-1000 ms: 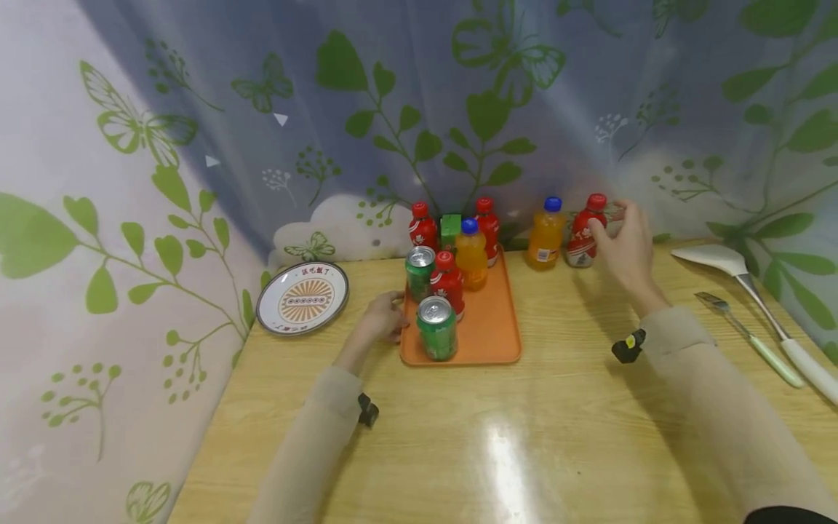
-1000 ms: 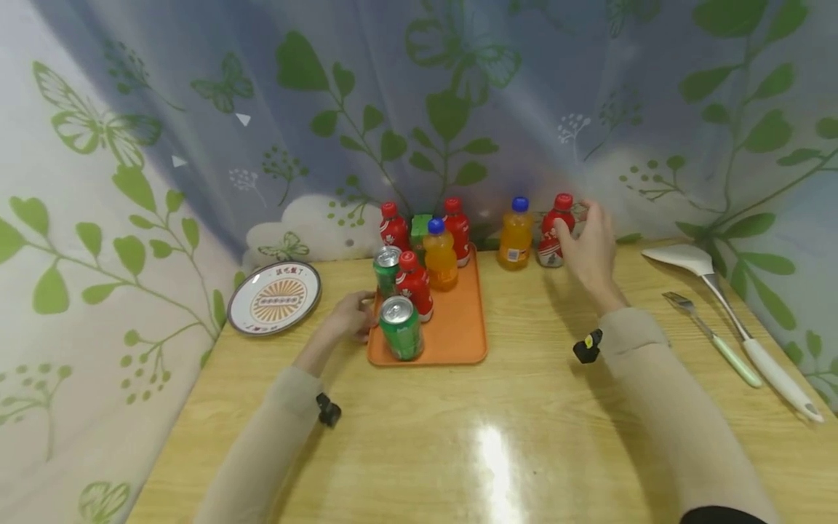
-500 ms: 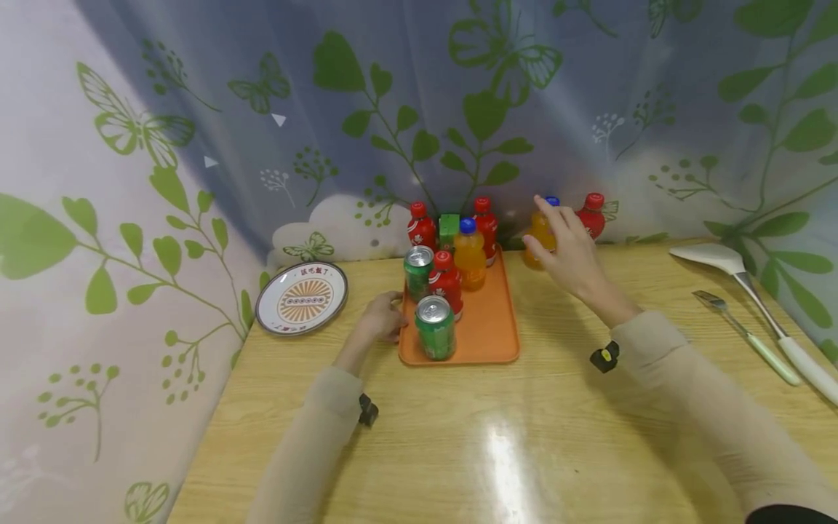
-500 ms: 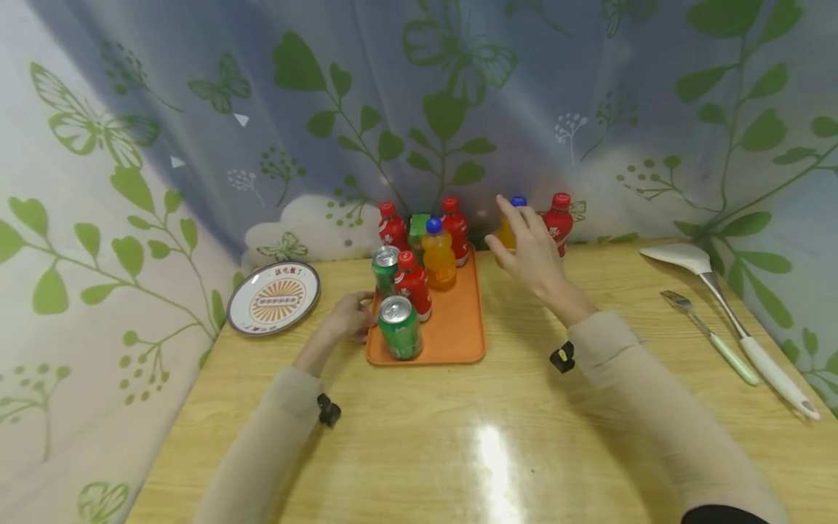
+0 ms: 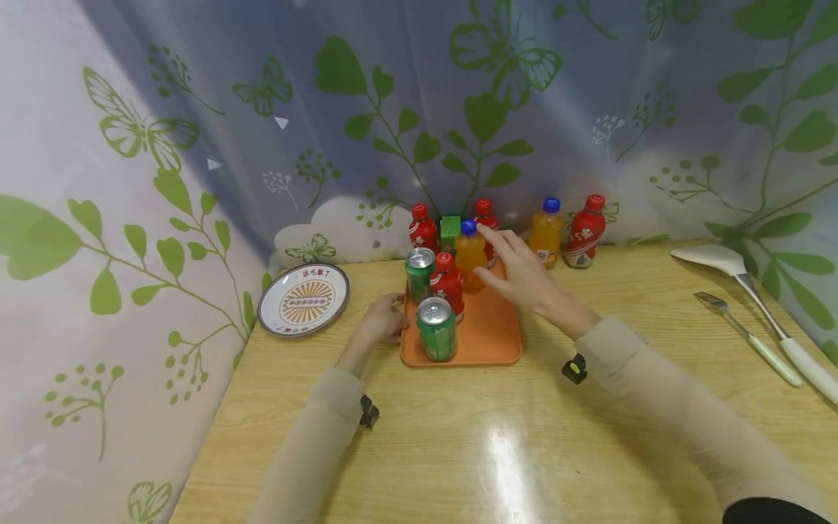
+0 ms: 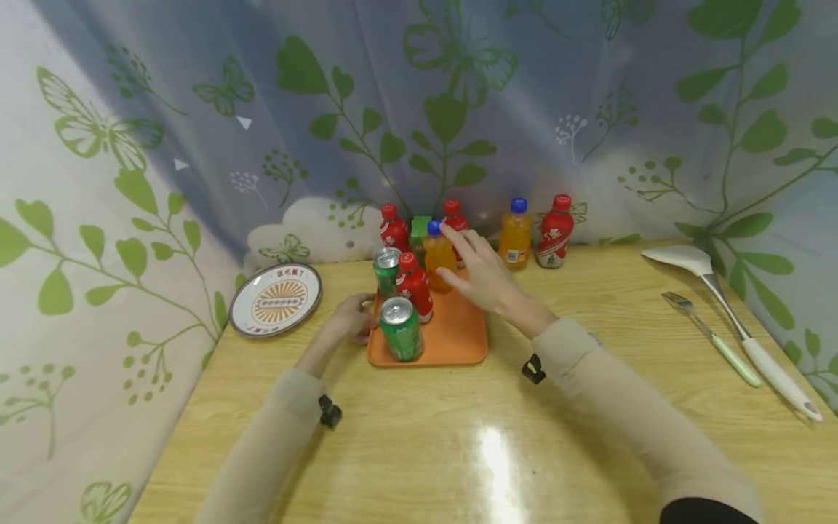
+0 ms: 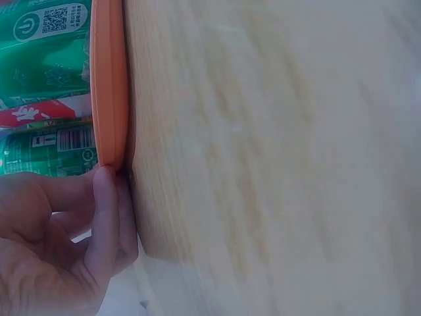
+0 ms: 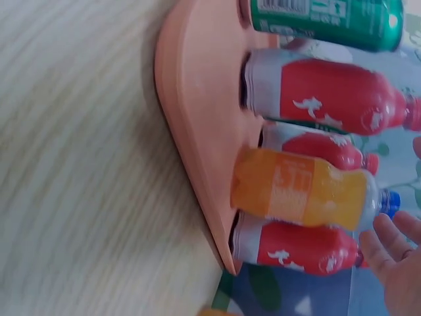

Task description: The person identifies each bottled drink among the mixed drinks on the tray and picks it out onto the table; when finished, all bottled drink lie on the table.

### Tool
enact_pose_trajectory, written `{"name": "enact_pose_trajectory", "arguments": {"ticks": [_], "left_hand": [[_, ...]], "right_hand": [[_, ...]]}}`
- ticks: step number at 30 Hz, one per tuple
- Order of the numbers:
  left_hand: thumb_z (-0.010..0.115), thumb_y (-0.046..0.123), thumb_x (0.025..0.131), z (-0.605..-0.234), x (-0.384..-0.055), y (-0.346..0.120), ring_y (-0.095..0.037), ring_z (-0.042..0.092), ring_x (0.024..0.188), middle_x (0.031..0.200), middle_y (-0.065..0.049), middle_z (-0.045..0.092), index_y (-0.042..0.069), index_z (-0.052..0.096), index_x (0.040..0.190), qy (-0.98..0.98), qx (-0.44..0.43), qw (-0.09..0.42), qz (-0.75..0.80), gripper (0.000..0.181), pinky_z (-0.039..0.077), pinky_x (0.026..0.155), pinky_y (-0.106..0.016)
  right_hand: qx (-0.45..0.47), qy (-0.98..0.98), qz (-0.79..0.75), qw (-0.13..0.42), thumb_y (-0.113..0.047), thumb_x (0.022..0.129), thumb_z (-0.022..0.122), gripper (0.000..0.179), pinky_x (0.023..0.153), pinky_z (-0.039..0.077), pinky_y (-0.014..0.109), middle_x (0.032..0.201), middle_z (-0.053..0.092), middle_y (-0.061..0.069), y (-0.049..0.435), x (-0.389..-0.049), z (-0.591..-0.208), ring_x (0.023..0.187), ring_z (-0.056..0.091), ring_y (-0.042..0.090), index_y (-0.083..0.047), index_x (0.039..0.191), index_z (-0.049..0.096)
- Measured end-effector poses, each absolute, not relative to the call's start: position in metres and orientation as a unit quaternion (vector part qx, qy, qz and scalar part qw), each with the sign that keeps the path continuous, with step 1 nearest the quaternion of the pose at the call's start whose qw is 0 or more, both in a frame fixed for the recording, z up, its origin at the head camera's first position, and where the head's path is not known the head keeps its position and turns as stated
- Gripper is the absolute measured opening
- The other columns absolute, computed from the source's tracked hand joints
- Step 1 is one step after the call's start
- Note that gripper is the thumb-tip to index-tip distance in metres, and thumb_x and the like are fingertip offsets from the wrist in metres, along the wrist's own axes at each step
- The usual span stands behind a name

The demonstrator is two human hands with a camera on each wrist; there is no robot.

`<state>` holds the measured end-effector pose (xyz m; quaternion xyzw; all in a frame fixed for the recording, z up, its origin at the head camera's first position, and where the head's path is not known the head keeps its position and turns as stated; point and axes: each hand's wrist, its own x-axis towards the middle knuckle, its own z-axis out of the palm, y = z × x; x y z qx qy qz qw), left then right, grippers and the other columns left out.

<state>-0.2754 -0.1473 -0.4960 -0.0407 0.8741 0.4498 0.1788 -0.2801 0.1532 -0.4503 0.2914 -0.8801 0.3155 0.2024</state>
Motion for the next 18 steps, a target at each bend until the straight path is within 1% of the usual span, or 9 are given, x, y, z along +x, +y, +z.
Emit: {"name": "enact_pose_trajectory", "arguments": {"ticks": [4,9,12,14,18], "left_hand": [[0.065,-0.009,0.092,-0.496,-0.275,-0.148,-0.014,0.060,0.066,0.096,-0.011,0.061,0.006,0.042,0.160,0.874,-0.041,0.180,0.450,0.073,0.060,0.051,-0.021],[0.064,-0.009,0.093,-0.498,-0.277,-0.147,-0.013,0.059,0.065,0.096,-0.012,0.062,0.005,0.042,0.160,0.874,-0.038,0.178,0.451,0.072,0.060,0.051,-0.020],[0.063,-0.009,0.093,-0.498,-0.277,-0.147,-0.013,0.059,0.064,0.098,-0.015,0.063,0.006,0.042,0.160,0.875,-0.036,0.177,0.449,0.072,0.059,0.049,-0.019],[0.064,-0.009,0.093,-0.498,-0.277,-0.147,-0.013,0.058,0.064,0.099,-0.015,0.064,0.006,0.043,0.160,0.875,-0.035,0.178,0.448,0.072,0.058,0.049,-0.018],[0.063,-0.009,0.092,-0.497,-0.276,-0.147,-0.013,0.059,0.064,0.094,-0.012,0.063,0.006,0.044,0.160,0.874,-0.034,0.177,0.451,0.072,0.058,0.048,-0.018]], "right_hand": [[0.299,-0.886,0.308,0.174,-0.029,0.098,0.075,0.081,0.098,0.060,0.053,0.142,0.054,0.019,0.144,-0.277,-0.453,0.110,0.058,0.032,-0.016,0.166,0.033],[0.315,-0.894,0.283,0.150,-0.033,0.097,0.077,0.084,0.107,0.058,0.057,0.148,0.051,0.017,0.136,-0.278,-0.457,0.125,0.056,0.035,-0.018,0.166,0.032],[0.329,-0.894,0.274,0.132,-0.031,0.096,0.078,0.085,0.106,0.059,0.055,0.148,0.049,0.017,0.133,-0.279,-0.461,0.125,0.056,0.034,-0.017,0.167,0.031],[0.336,-0.892,0.279,0.118,-0.030,0.097,0.078,0.085,0.107,0.058,0.055,0.148,0.048,0.017,0.131,-0.280,-0.463,0.126,0.056,0.034,-0.016,0.167,0.031],[0.343,-0.886,0.299,0.090,-0.025,0.099,0.075,0.084,0.108,0.058,0.055,0.150,0.047,0.018,0.128,-0.282,-0.467,0.127,0.056,0.035,-0.015,0.167,0.028]]}}
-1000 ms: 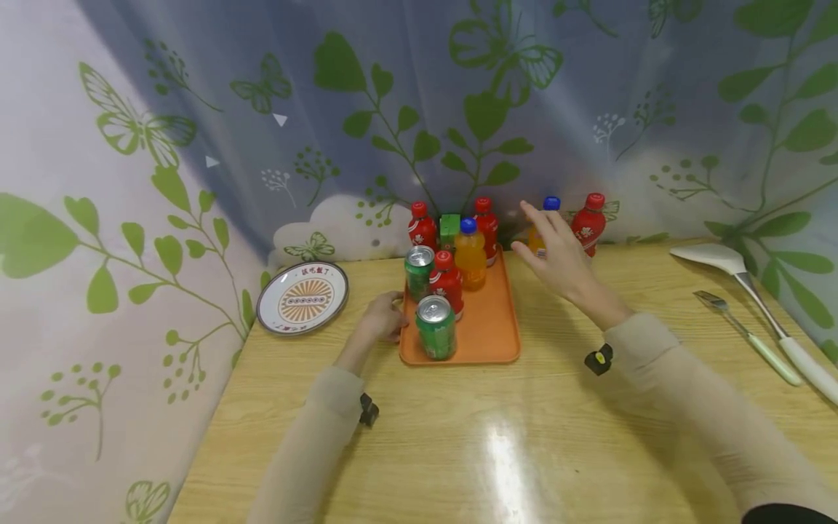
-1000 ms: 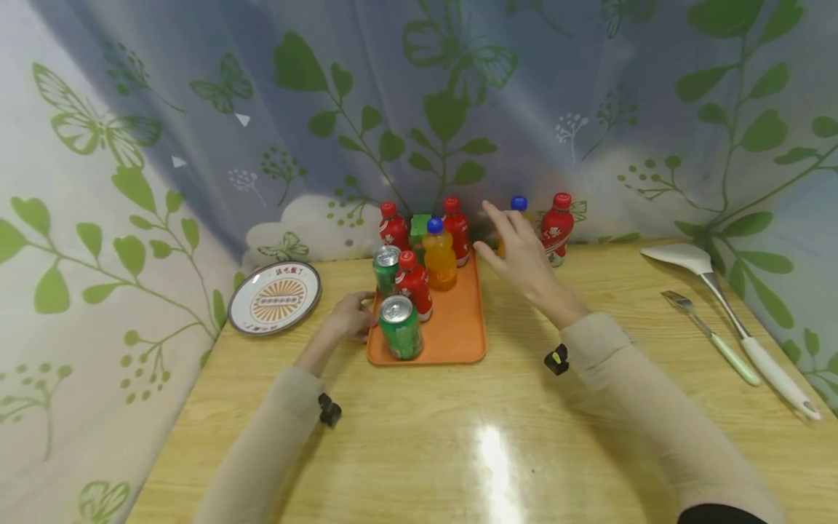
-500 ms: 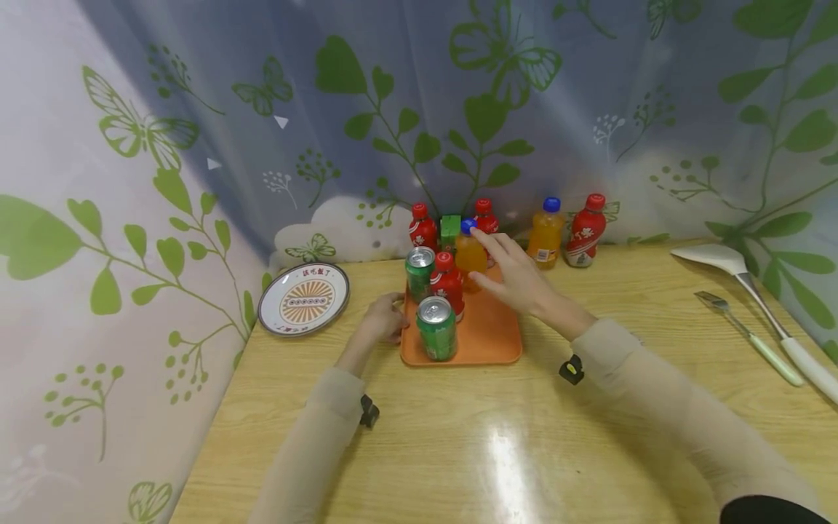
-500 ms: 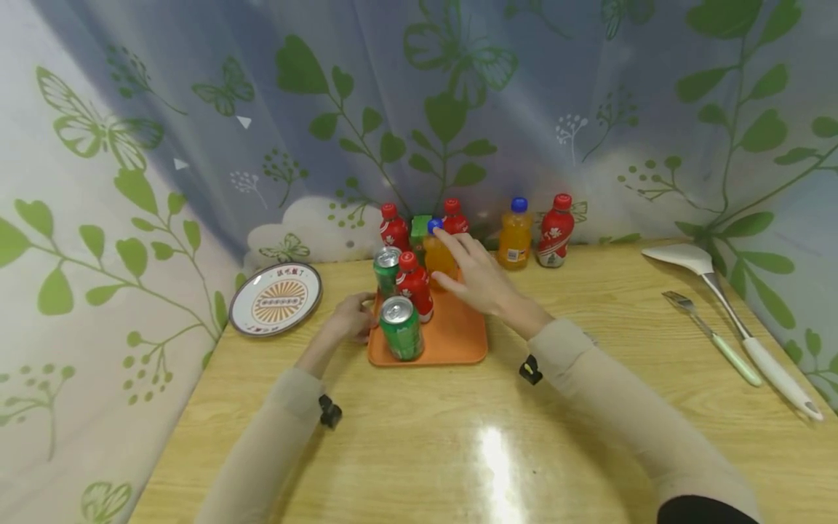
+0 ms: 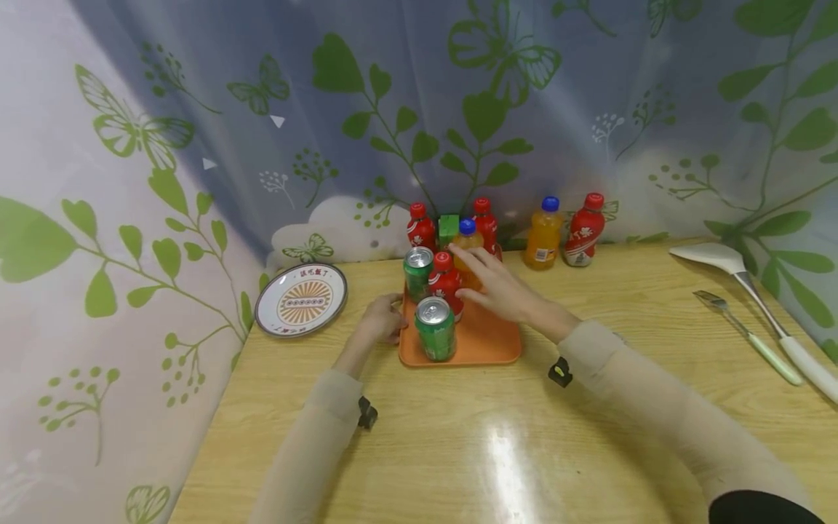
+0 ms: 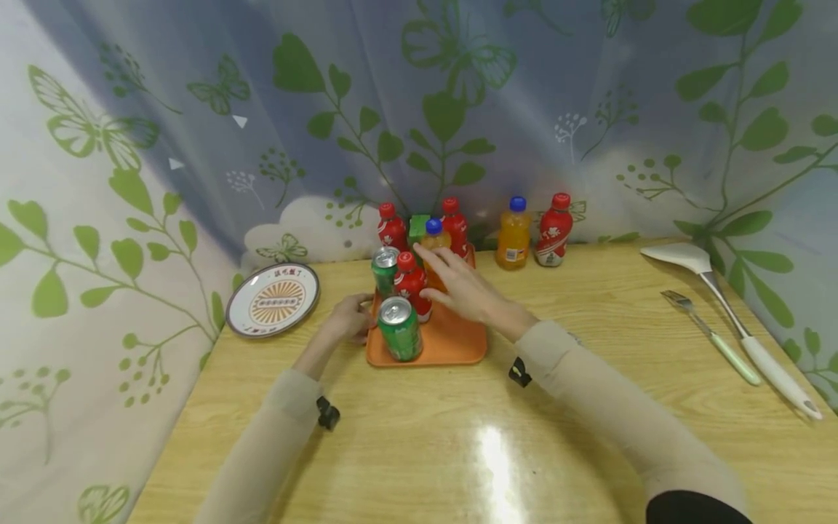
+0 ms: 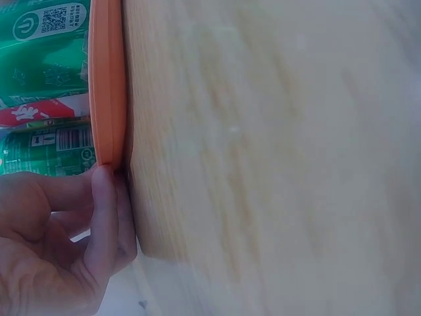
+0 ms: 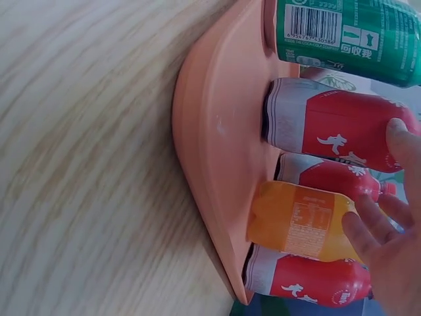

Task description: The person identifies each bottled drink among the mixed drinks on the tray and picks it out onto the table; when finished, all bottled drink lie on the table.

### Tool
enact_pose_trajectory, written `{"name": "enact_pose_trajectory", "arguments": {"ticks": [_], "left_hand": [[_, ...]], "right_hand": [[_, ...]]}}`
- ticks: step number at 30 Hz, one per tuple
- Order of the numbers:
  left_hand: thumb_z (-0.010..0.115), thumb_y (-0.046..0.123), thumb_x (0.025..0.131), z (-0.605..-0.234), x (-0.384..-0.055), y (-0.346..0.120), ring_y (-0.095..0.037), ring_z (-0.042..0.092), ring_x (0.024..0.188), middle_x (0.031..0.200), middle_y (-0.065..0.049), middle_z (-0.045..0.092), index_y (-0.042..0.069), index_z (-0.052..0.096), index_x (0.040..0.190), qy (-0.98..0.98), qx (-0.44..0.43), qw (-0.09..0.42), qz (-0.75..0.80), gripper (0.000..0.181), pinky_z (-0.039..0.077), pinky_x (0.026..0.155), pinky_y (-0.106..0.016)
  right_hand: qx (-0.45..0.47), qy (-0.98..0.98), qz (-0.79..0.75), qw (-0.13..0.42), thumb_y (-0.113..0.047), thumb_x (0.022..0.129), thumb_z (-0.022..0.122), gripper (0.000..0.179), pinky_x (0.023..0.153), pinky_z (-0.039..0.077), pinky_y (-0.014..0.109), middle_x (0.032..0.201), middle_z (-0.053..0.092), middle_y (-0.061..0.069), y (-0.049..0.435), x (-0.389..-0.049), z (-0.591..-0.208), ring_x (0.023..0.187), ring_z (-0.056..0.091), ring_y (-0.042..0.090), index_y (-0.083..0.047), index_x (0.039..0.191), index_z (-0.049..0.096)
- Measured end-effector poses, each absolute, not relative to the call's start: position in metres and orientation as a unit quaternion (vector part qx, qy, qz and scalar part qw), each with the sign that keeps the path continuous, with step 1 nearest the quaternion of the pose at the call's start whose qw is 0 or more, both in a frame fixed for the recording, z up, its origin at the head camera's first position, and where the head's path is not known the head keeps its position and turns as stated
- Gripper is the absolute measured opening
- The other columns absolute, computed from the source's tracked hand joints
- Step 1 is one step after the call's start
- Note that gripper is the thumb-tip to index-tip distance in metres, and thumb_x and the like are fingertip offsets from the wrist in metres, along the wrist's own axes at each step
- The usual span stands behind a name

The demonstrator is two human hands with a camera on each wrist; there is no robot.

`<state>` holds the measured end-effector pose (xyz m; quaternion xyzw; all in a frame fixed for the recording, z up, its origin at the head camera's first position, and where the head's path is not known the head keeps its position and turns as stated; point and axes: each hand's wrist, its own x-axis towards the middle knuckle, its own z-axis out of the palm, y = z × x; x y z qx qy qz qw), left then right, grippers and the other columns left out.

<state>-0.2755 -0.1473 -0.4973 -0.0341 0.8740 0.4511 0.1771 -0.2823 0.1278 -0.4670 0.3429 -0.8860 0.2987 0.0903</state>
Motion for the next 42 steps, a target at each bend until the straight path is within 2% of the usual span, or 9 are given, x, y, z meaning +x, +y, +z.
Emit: {"name": "enact_pose_trajectory", "arguments": {"ticks": [5,10,20,28,37,39,42], "left_hand": [[0.063,-0.010,0.091,-0.497,-0.275,-0.149,-0.013,0.059,0.064,0.089,-0.008,0.061,0.005,0.044,0.159,0.872,-0.033,0.175,0.456,0.072,0.058,0.049,-0.019],[0.065,-0.009,0.091,-0.501,-0.278,-0.150,-0.014,0.061,0.065,0.094,-0.012,0.064,0.007,0.044,0.160,0.872,-0.034,0.177,0.455,0.073,0.060,0.050,-0.020],[0.066,-0.009,0.091,-0.502,-0.277,-0.150,-0.014,0.060,0.062,0.090,-0.009,0.061,0.004,0.044,0.159,0.870,-0.028,0.171,0.461,0.072,0.060,0.049,-0.021],[0.066,-0.009,0.092,-0.498,-0.276,-0.150,-0.014,0.060,0.063,0.095,-0.010,0.061,0.003,0.044,0.159,0.873,-0.023,0.173,0.456,0.071,0.061,0.050,-0.022],[0.065,-0.009,0.092,-0.499,-0.276,-0.150,-0.014,0.059,0.062,0.090,-0.008,0.060,0.003,0.045,0.158,0.874,-0.021,0.169,0.455,0.070,0.060,0.049,-0.021],[0.065,-0.009,0.092,-0.498,-0.276,-0.150,-0.014,0.059,0.062,0.090,-0.008,0.060,0.004,0.046,0.158,0.873,-0.024,0.169,0.457,0.070,0.060,0.049,-0.021],[0.065,-0.009,0.092,-0.499,-0.276,-0.150,-0.014,0.059,0.063,0.092,-0.009,0.061,0.004,0.045,0.158,0.871,-0.028,0.171,0.459,0.071,0.060,0.049,-0.021]], "right_hand": [[0.347,-0.878,0.324,0.058,-0.021,0.101,0.071,0.083,0.111,0.058,0.057,0.148,0.048,0.020,0.124,-0.285,-0.469,0.127,0.059,0.039,-0.016,0.169,0.024],[0.349,-0.871,0.344,0.037,-0.019,0.102,0.069,0.081,0.118,0.052,0.058,0.150,0.048,0.021,0.124,-0.287,-0.472,0.136,0.055,0.039,-0.014,0.169,0.023],[0.361,-0.862,0.356,-0.001,-0.018,0.104,0.067,0.076,0.128,0.039,0.061,0.161,0.040,0.025,0.125,-0.290,-0.475,0.150,0.043,0.042,0.000,0.165,0.026],[0.333,-0.868,0.367,-0.025,-0.028,0.101,0.072,0.082,0.129,0.038,0.061,0.166,0.036,0.022,0.121,-0.287,-0.473,0.153,0.040,0.041,-0.003,0.165,0.028],[0.285,-0.888,0.360,0.020,-0.036,0.096,0.077,0.078,0.126,0.042,0.062,0.160,0.048,0.021,0.115,-0.284,-0.473,0.148,0.048,0.041,-0.003,0.158,0.044],[0.269,-0.894,0.356,0.029,-0.040,0.095,0.078,0.079,0.123,0.046,0.061,0.158,0.053,0.019,0.114,-0.283,-0.473,0.144,0.053,0.040,-0.006,0.158,0.046],[0.249,-0.903,0.347,0.039,-0.045,0.093,0.079,0.080,0.111,0.057,0.059,0.151,0.061,0.017,0.115,-0.282,-0.475,0.132,0.063,0.039,-0.011,0.157,0.048]]}}
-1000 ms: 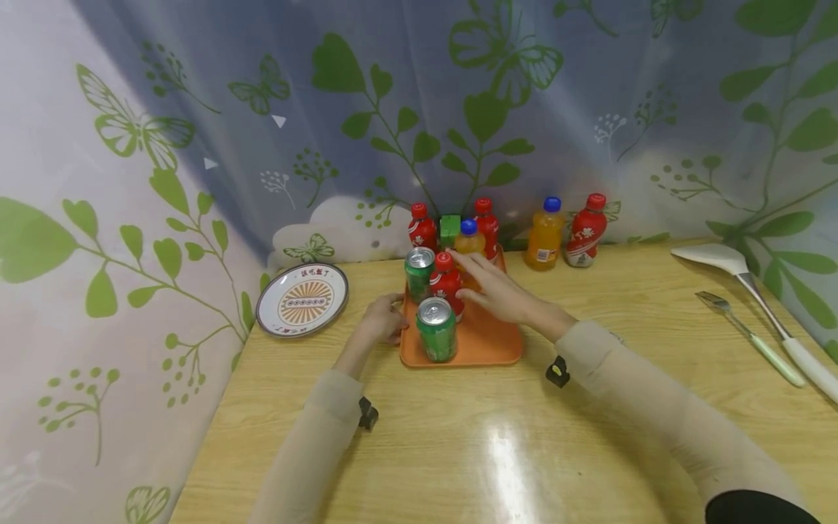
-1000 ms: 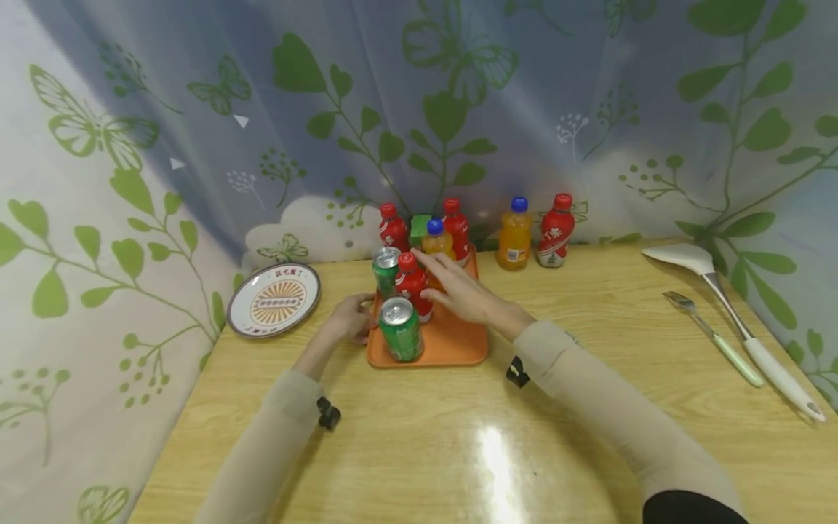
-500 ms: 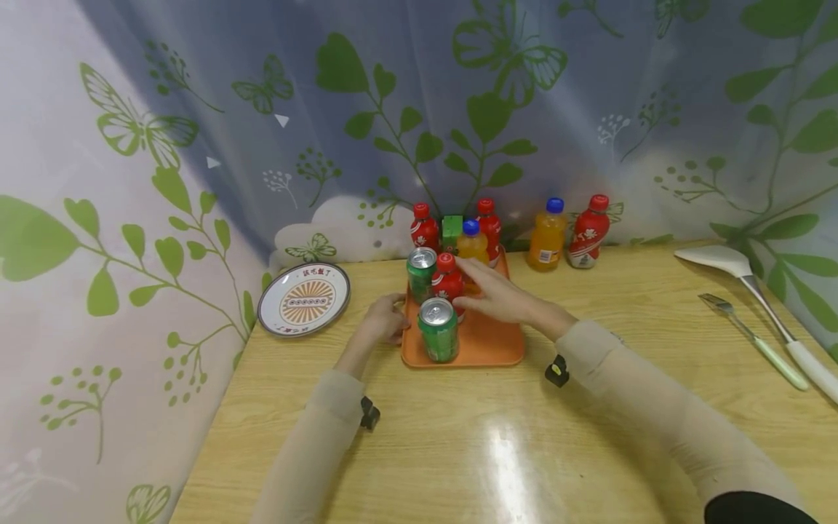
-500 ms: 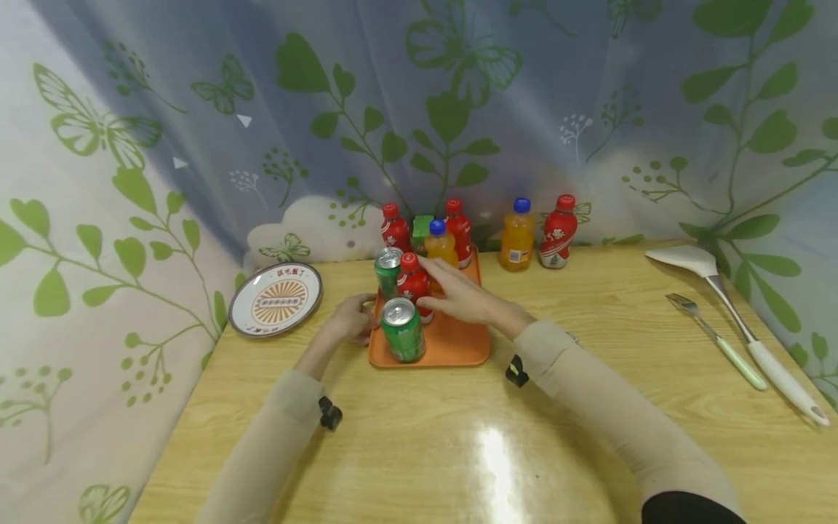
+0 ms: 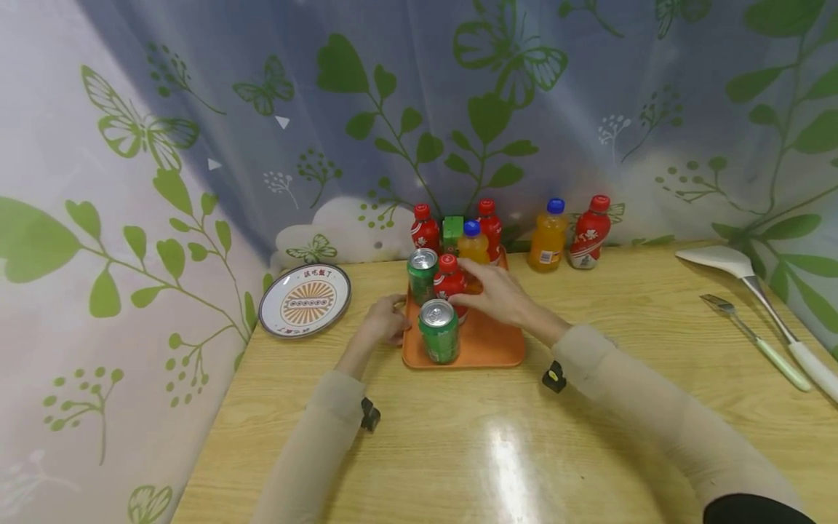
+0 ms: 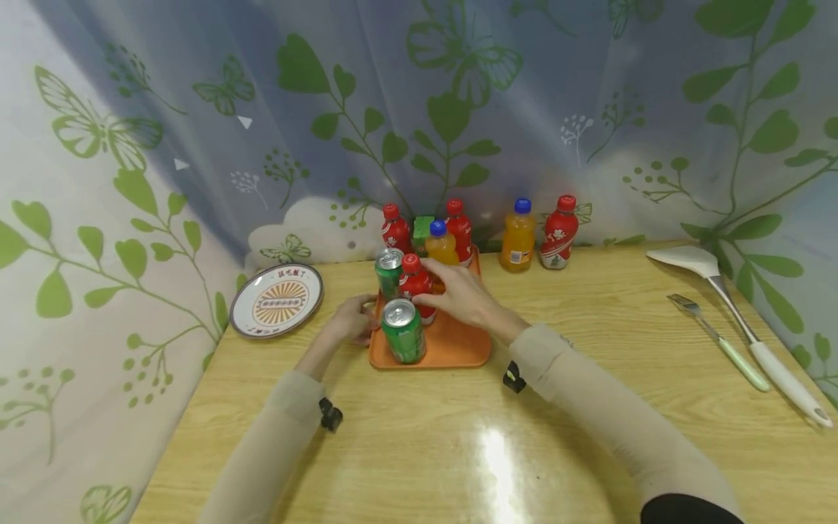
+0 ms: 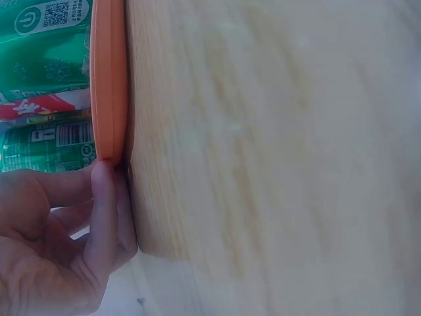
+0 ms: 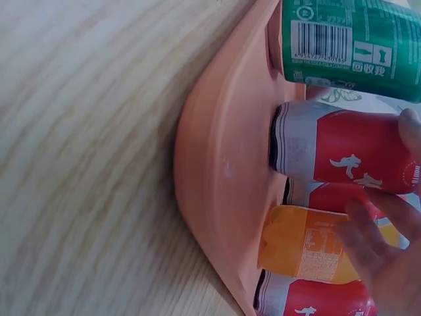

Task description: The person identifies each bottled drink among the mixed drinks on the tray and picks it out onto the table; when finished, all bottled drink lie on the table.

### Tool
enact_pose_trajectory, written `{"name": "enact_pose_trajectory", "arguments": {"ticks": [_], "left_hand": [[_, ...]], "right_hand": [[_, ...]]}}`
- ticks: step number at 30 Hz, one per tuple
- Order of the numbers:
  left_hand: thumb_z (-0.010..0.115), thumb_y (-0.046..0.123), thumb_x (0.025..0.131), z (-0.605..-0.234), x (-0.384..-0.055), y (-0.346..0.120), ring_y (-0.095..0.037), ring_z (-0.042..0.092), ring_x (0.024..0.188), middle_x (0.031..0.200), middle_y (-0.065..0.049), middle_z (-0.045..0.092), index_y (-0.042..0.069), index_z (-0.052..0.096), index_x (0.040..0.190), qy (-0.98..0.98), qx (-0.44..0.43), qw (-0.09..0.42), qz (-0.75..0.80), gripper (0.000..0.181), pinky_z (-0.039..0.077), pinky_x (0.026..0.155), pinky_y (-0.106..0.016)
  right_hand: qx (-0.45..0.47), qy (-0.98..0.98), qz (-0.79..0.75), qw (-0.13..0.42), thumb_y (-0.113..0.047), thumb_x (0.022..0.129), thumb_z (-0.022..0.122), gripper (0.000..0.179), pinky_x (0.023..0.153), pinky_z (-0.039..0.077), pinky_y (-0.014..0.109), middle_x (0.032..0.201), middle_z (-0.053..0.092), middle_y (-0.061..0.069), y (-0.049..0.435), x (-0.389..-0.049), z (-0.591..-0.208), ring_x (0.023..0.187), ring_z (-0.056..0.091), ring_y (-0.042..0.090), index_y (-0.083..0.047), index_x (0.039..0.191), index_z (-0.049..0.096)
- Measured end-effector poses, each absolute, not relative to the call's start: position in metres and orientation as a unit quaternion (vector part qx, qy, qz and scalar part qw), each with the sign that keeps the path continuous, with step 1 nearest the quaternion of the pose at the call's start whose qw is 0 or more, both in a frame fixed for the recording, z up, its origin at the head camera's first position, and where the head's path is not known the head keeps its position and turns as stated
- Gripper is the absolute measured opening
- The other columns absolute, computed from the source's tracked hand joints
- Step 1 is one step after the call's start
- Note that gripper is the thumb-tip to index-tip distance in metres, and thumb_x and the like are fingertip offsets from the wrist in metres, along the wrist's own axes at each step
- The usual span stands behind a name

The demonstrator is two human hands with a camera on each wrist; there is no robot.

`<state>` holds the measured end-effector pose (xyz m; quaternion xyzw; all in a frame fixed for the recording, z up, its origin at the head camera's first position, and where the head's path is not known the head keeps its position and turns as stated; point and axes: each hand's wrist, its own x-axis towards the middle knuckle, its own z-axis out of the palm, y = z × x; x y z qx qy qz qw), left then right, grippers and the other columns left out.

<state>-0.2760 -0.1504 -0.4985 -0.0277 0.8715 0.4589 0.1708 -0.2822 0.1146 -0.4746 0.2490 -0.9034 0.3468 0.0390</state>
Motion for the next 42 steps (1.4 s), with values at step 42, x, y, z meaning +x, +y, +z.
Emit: {"name": "enact_pose_trajectory", "arguments": {"ticks": [42], "left_hand": [[0.065,-0.011,0.089,-0.499,-0.275,-0.151,-0.014,0.059,0.063,0.092,-0.014,0.063,0.003,0.043,0.159,0.864,-0.031,0.176,0.471,0.075,0.060,0.049,-0.021]], "right_hand": [[0.132,-0.749,0.645,-0.079,-0.020,0.097,0.077,0.075,0.085,0.069,0.051,0.147,0.051,0.018,0.156,-0.276,-0.434,0.122,0.061,0.032,-0.014,0.162,0.039]]}}
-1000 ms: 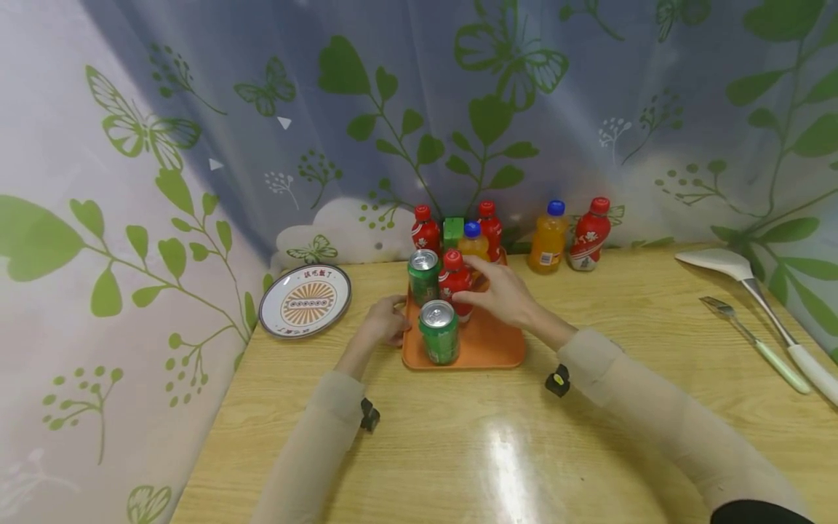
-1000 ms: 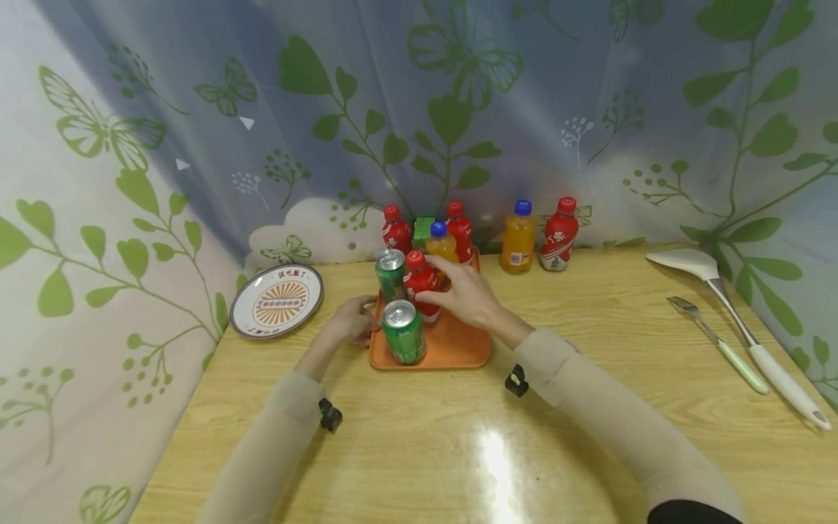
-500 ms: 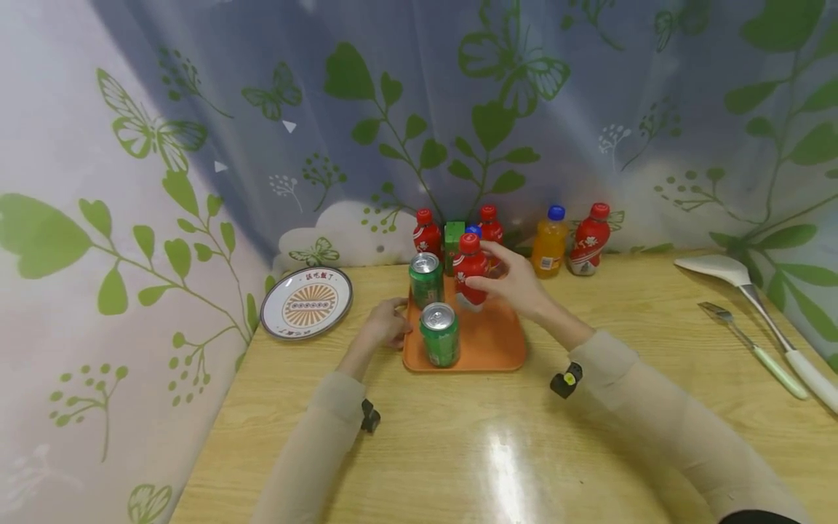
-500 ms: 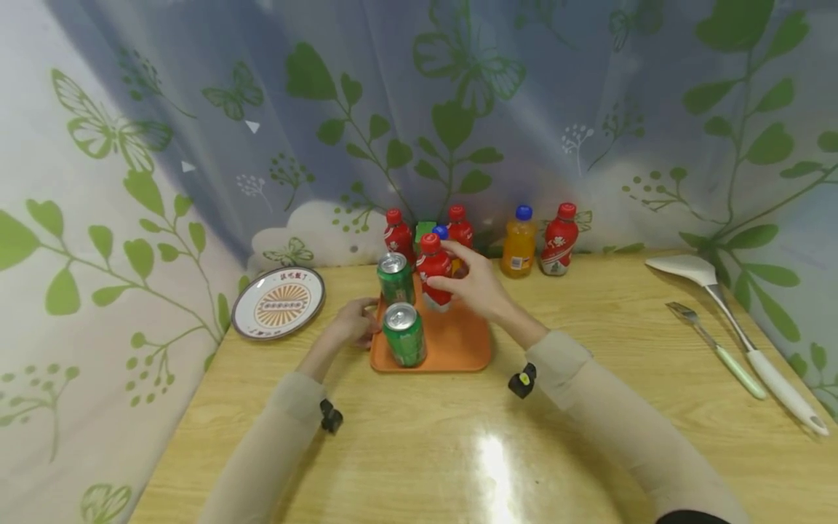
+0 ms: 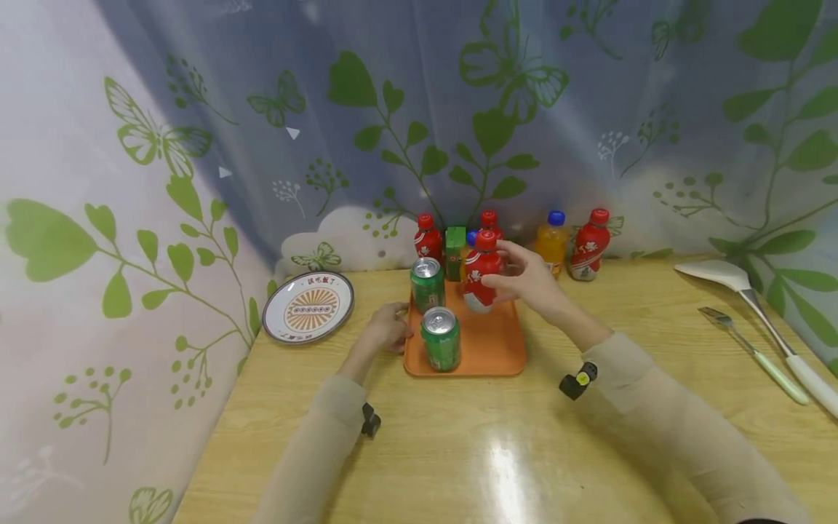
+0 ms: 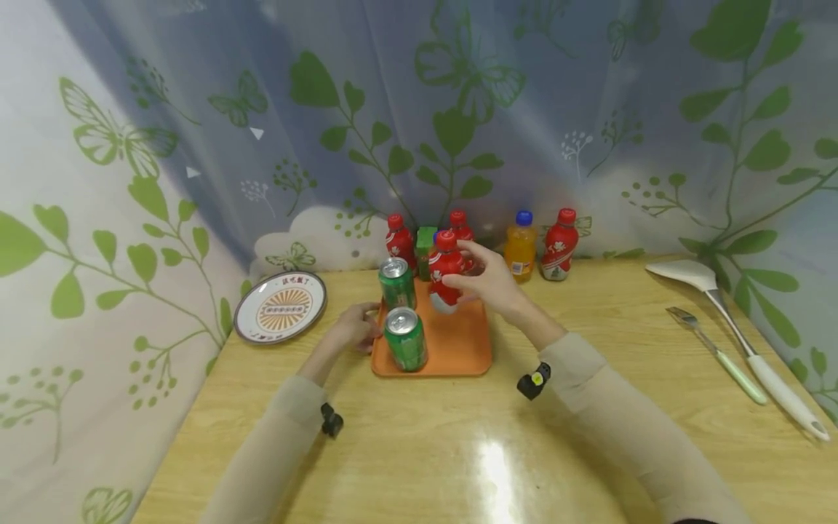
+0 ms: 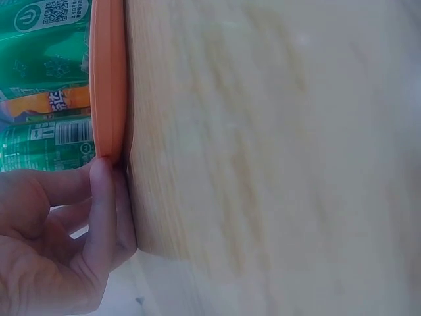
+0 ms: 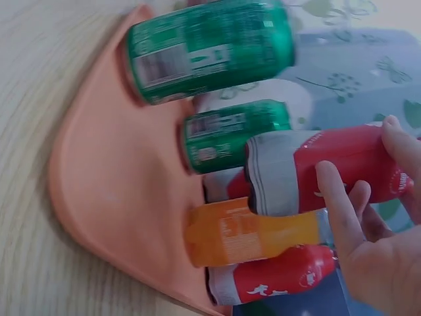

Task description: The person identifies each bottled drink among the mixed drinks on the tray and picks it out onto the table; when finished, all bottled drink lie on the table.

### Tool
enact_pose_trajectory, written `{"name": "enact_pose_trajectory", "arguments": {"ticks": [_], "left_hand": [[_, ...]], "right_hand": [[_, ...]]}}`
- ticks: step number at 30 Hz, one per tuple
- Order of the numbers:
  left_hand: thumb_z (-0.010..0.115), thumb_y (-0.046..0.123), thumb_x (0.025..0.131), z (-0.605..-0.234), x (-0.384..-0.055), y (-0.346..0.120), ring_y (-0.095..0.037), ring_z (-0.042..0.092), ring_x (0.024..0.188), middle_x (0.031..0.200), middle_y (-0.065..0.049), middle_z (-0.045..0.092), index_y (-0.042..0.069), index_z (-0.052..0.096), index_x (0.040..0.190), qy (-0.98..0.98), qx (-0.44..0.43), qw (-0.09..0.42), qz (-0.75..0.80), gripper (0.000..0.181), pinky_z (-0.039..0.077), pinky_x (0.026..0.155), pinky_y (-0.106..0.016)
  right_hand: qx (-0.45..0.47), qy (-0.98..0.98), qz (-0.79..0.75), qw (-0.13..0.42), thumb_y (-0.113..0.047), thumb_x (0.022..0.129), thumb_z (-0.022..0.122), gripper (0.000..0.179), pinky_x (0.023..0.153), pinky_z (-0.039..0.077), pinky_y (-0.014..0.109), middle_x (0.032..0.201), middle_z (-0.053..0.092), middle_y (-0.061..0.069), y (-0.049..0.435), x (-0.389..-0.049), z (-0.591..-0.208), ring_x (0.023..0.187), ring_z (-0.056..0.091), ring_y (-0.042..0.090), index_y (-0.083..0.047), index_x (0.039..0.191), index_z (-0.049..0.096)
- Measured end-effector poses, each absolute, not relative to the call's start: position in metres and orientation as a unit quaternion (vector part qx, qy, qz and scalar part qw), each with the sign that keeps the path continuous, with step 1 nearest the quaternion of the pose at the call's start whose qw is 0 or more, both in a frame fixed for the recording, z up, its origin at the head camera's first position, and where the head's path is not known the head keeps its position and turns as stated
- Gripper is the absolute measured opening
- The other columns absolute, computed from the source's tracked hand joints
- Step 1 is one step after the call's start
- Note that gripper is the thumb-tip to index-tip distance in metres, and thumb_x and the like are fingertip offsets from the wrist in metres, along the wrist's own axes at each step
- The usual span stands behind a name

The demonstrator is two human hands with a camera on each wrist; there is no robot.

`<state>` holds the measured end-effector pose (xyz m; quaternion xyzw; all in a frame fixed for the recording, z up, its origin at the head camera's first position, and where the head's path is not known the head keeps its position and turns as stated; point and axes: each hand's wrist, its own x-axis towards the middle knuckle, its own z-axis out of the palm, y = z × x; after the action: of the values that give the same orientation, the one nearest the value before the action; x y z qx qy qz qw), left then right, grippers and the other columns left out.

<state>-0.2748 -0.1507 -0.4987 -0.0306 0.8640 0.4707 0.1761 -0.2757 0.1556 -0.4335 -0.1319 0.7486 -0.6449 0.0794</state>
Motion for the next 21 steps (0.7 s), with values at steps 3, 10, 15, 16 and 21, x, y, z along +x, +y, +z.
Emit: {"name": "enact_pose_trajectory", "arguments": {"ticks": [3,10,15,16,21], "left_hand": [[0.065,-0.010,0.089,-0.500,-0.274,-0.151,-0.014,0.060,0.063,0.092,-0.014,0.063,0.004,0.043,0.159,0.863,-0.032,0.175,0.472,0.074,0.060,0.049,-0.021],[0.065,-0.011,0.089,-0.499,-0.274,-0.149,-0.014,0.060,0.063,0.094,-0.013,0.063,0.004,0.045,0.158,0.863,-0.034,0.172,0.473,0.074,0.060,0.049,-0.021],[0.065,-0.012,0.089,-0.500,-0.274,-0.149,-0.015,0.060,0.065,0.094,-0.012,0.063,0.004,0.044,0.159,0.859,-0.036,0.176,0.478,0.075,0.061,0.050,-0.022],[0.064,-0.012,0.089,-0.500,-0.274,-0.150,-0.014,0.060,0.064,0.095,-0.013,0.064,0.004,0.044,0.159,0.859,-0.037,0.177,0.480,0.074,0.061,0.050,-0.022],[0.064,-0.011,0.090,-0.501,-0.275,-0.150,-0.014,0.060,0.063,0.095,-0.015,0.064,0.004,0.044,0.159,0.857,-0.039,0.174,0.484,0.074,0.060,0.049,-0.021]], "right_hand": [[-0.123,0.726,-0.670,0.098,-0.016,0.098,0.075,0.072,0.084,0.070,0.048,0.143,0.053,0.011,0.163,-0.276,-0.429,0.116,0.066,0.023,-0.015,0.161,0.040],[-0.102,0.684,-0.708,0.145,-0.008,0.099,0.071,0.079,0.085,0.070,0.036,0.151,0.043,0.008,0.180,-0.273,-0.410,0.114,0.067,0.015,-0.013,0.166,0.030],[-0.099,0.669,-0.713,0.186,-0.003,0.102,0.065,0.086,0.089,0.070,0.037,0.174,0.017,0.015,0.192,-0.271,-0.404,0.139,0.052,0.033,-0.013,0.170,0.014],[-0.102,0.668,-0.711,0.193,-0.002,0.102,0.063,0.087,0.091,0.069,0.038,0.176,0.012,0.015,0.194,-0.271,-0.403,0.144,0.047,0.037,-0.013,0.171,0.011],[-0.115,0.677,-0.698,0.205,-0.001,0.102,0.063,0.089,0.094,0.068,0.042,0.177,0.009,0.017,0.201,-0.270,-0.401,0.143,0.050,0.034,-0.010,0.171,0.007]]}}
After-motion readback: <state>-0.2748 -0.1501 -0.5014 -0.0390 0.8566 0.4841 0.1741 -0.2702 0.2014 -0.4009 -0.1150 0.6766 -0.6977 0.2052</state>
